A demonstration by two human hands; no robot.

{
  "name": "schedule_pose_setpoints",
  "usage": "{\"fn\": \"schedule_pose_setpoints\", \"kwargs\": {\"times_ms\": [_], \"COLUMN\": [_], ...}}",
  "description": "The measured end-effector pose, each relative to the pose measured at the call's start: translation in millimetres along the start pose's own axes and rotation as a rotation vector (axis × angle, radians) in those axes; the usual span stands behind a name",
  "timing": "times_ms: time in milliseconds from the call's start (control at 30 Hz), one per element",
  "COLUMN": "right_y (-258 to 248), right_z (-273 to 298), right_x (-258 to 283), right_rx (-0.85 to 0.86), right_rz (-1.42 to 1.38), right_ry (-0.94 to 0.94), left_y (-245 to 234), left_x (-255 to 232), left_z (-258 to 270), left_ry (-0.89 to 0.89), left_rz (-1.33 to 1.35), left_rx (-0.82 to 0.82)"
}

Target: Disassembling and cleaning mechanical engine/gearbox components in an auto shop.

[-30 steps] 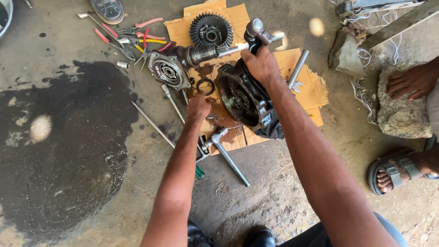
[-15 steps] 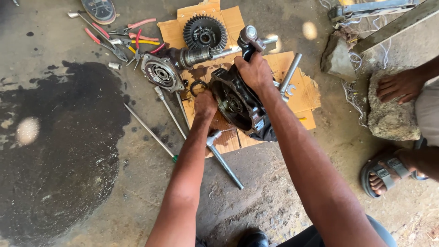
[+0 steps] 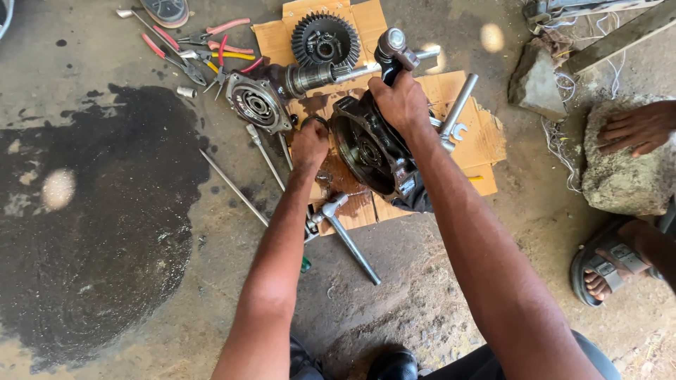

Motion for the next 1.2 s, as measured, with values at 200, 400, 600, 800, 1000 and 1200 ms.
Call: {"fn": "schedule_pose_setpoints", "kwargs": {"times_ms": [200,400,600,800,1000,1200], "right_y": [0.1,2.8,3.3,-0.5,5.0,9.6], "right_z": [2.0,-0.5,-0.3,-1.5,-9.4,-12.4], "right_x": [-1.9,-3.5,-3.8,0.3,-3.2,-8.7], "right_rx": [-0.032,-0.034,-0.05,-0.012,0.005,-0.013], "right_rz": [0.0,-0.003,-0.016,-0.033,-0.021,-0.029], "right_ry": [-0.038,-0.038,-0.049,-0.022,-0.025,-0.07], "left_y": [9.4,69.3,27.8,7.3,20.1,32.5], "left_x": [-14.9,33.2,-16.3,-32.0,-38.2,-46.0], "left_z": [18.3,-4.4,17.6,21.7,81.7,109.9], "left_ry": [0.065,0.236,-0.078,-0.19,-0.071,-0.233], "left_rz": [-0.19,-0.4,-0.143,0.191,0.615,0.808], "left_rx": [0.044,-0.203,-0.084,-0.186,-0.046,0.219]}}
Point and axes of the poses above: each hand's wrist, its own z-axis away from the middle knuckle, its own y-axis out of the palm, x = y × z, the point moved 2 cm from there along -z, towards the middle knuckle, and after that the axes turned 14 degrees about -x, right-handed, at the moved point
